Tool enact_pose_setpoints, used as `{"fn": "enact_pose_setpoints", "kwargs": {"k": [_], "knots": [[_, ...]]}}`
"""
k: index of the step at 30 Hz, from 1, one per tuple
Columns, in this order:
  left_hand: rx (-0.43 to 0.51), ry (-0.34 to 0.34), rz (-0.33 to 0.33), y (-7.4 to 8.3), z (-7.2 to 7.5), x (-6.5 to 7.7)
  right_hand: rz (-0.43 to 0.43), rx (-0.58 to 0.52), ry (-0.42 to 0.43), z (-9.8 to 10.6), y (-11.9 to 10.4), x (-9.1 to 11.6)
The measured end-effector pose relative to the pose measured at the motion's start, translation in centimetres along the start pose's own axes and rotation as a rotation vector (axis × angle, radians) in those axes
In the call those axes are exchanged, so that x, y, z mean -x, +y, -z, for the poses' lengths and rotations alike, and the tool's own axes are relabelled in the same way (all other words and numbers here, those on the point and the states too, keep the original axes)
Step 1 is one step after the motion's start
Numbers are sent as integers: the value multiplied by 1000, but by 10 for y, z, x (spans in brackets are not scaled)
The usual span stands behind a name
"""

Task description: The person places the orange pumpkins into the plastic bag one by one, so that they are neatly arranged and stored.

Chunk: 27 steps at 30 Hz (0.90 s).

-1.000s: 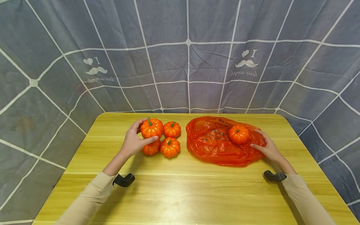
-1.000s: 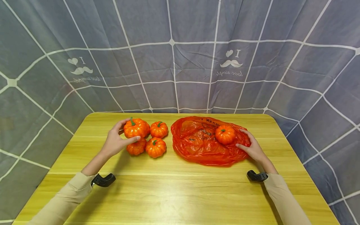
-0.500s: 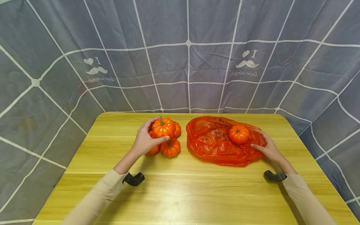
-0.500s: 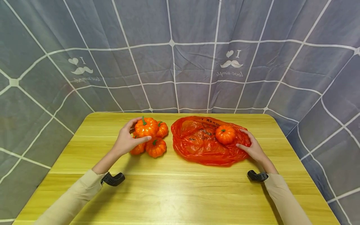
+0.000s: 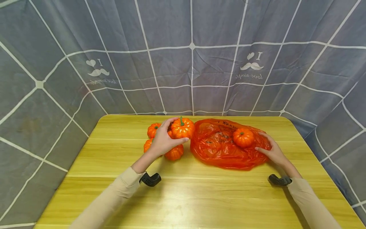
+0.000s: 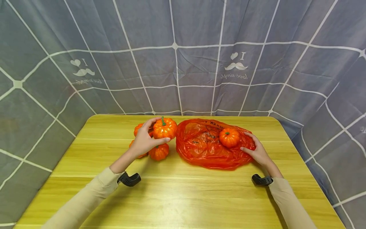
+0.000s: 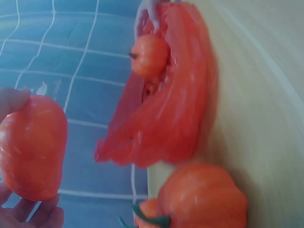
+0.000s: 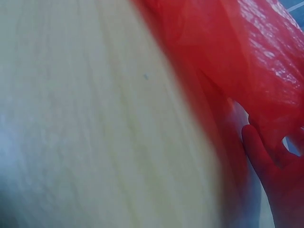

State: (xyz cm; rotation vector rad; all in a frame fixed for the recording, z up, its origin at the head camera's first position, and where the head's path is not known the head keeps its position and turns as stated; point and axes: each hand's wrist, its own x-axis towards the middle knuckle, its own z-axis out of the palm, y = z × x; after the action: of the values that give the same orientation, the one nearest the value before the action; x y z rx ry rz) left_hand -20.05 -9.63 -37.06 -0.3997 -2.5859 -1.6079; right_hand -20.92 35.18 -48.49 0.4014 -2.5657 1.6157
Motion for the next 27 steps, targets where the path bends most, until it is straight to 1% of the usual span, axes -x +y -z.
{"fn": "enact_pose_setpoints", "kwargs": {"k": [6,12,17,22,27], "knots": [[-37,-32,-23,9,-21,-3,-11,35,-3,0,1,0],[-59,-60,-33,17,-42,-8,3,1,3,0,4,1],[-97,-80,-38,23,-58,-14,11,2,6,0,5,1],[-89,-92,-30,27,-74,-21,15,1,7,-1,6,1],[-79,-98,-24,27,-90,-29,8,9,5,-1,6,0]]}}
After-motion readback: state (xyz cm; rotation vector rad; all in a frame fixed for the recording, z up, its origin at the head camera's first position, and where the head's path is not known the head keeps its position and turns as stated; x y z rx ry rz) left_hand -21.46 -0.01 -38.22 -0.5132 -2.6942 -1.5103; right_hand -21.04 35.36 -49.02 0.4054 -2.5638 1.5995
